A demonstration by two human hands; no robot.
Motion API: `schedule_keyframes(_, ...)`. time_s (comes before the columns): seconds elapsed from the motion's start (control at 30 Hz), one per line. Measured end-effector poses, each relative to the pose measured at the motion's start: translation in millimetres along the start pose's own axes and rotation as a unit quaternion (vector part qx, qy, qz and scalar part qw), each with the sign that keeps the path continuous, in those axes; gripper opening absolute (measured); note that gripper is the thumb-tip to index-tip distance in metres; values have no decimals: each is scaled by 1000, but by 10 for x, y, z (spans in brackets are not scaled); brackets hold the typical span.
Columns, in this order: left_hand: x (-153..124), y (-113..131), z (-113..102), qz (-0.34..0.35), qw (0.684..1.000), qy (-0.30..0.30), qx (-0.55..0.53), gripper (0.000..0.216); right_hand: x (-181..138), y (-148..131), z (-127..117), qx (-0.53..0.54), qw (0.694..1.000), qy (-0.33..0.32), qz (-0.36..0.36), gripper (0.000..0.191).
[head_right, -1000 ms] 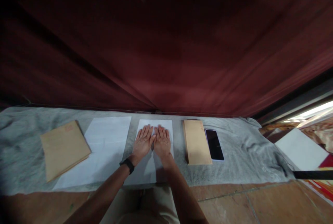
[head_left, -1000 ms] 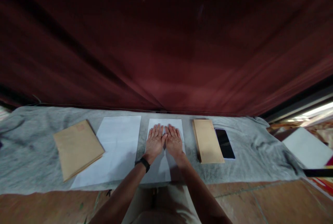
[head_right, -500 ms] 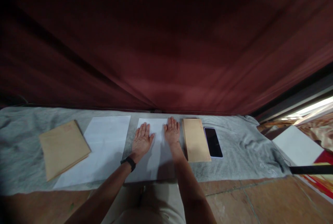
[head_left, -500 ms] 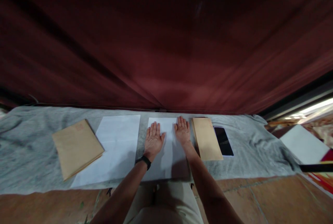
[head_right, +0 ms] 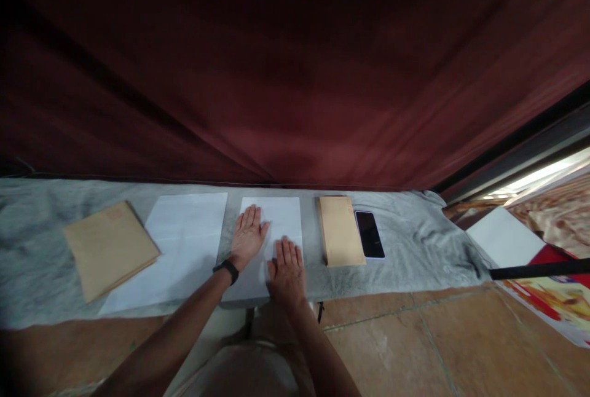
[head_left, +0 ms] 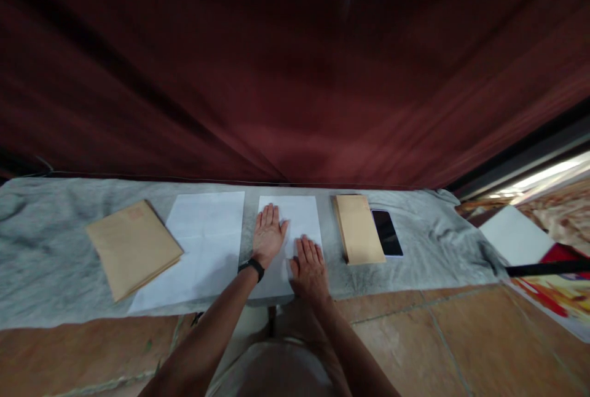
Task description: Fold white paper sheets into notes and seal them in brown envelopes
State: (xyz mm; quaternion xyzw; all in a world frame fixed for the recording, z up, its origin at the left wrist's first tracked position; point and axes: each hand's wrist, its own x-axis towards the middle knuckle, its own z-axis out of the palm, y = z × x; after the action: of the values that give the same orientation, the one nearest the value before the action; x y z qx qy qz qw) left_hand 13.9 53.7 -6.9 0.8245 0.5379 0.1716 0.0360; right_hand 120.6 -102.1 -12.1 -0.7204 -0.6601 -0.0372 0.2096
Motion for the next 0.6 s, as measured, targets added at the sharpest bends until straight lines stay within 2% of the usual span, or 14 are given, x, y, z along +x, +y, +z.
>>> schedule_keyframes(0.1, -62, -48, -76, 11, 1000, 4, -18, 60, -38, 171, -85, -21, 1000, -10, 7, 55)
schedule_keyframes(0.17, -232, -48, -145, 31, 999, 5, -29, 58, -62, 228, -100, -28, 1000, -6, 7, 56)
schedule_keyframes(0.23, -515, 11, -209, 58, 998, 4, -36, 57, -83, 247, -87, -30, 1000, 0, 3, 57)
schedule_keyframes(0.33, -1007, 179, -269, 131, 990, -24, -40, 55, -99, 248, -50, -32, 999, 1, 4, 57)
schedule_keyframes(0.4, -1252, 270, -294, 154, 987, -40, -28, 53, -102, 253, -34, -35, 999, -5, 7, 56)
schedule_keyframes(0.5, -1399, 252, -347, 138, 989, -47, -8, 52, -105, 267, -32, -39, 999, -9, 2, 56)
schedule_keyframes(0.6, -1397, 46, -427, 119, 992, -41, -1, 52, -106, 273, -44, -44, 999, -7, -4, 56)
